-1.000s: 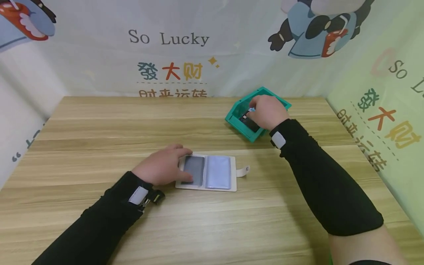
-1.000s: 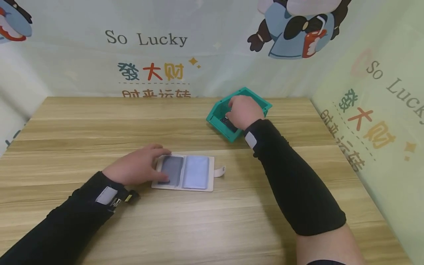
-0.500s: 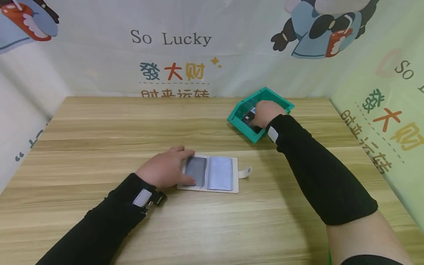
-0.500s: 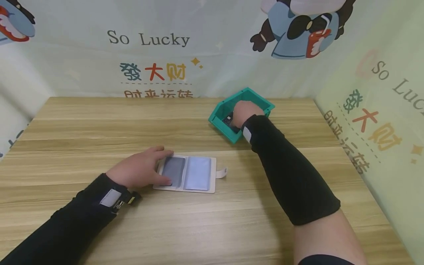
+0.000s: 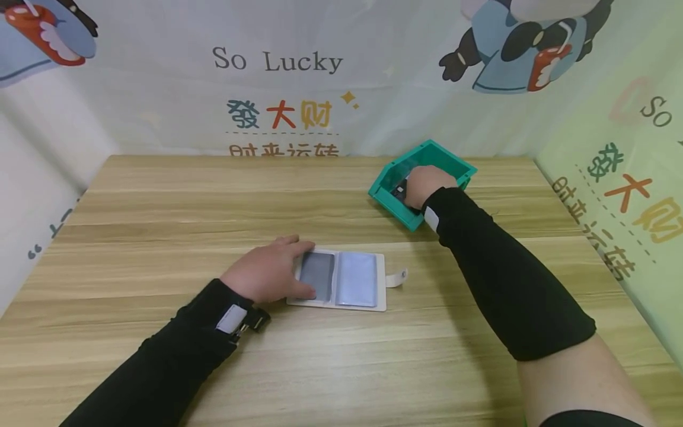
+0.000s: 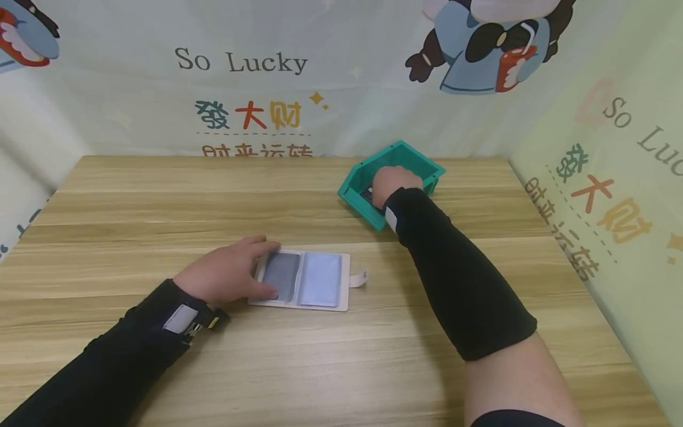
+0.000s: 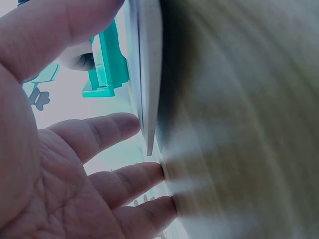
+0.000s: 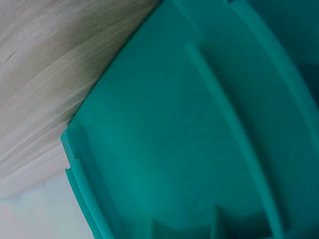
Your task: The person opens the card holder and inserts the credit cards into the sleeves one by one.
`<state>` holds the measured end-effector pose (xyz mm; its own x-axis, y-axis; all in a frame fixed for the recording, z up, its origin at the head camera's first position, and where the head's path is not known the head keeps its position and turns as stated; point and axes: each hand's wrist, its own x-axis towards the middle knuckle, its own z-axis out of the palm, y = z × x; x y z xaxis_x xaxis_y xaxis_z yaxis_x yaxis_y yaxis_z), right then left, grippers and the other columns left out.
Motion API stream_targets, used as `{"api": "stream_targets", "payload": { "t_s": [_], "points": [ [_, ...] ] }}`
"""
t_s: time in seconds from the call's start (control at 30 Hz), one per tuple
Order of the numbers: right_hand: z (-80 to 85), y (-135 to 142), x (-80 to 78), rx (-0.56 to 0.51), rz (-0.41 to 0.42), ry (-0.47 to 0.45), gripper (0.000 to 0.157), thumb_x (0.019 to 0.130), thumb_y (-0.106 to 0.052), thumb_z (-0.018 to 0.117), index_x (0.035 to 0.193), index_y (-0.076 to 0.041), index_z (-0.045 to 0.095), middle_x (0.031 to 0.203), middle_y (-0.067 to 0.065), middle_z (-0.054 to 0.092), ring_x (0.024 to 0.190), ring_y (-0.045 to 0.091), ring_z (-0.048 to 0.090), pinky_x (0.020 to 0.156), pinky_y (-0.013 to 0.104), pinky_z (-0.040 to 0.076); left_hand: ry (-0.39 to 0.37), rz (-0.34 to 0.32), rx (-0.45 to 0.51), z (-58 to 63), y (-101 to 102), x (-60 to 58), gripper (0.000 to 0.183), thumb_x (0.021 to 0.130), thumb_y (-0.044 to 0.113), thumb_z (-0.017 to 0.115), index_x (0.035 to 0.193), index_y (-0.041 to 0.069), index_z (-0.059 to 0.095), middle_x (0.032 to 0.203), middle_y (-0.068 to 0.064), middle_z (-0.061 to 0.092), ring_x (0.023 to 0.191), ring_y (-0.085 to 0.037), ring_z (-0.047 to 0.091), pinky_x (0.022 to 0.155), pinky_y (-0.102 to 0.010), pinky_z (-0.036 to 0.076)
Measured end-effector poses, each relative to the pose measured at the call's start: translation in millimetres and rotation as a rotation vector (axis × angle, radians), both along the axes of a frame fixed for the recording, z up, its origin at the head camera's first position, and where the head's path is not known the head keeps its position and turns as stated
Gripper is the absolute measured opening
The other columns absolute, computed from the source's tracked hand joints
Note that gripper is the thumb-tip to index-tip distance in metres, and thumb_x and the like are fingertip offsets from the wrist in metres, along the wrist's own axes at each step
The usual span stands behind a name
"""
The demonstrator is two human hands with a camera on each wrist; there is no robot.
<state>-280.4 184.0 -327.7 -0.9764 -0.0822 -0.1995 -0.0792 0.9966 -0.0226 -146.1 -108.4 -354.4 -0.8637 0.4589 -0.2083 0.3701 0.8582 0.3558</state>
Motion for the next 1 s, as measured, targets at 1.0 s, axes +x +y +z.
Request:
{"api": "stream_targets", "payload": {
  "t_s": [1.0],
  "points": [
    [-3.8,0.3,-0.9,-0.007,-0.001,0.045,0.018,0.089,-0.015,0.053,0.098,-0.002,0.061,0.091,0.014,0.061,0.077,0.027,0.052,0.067,0.043,0.050,0.063,-0.006,-0.043,-3.8,3.5,0.9,0.080,0.069,0.052,0.076,0.135,0.014,0.049,0.140,-0.016,0.040,0.114,-0.029,0.044,0.090,-0.050,0.042]
  ]
}}
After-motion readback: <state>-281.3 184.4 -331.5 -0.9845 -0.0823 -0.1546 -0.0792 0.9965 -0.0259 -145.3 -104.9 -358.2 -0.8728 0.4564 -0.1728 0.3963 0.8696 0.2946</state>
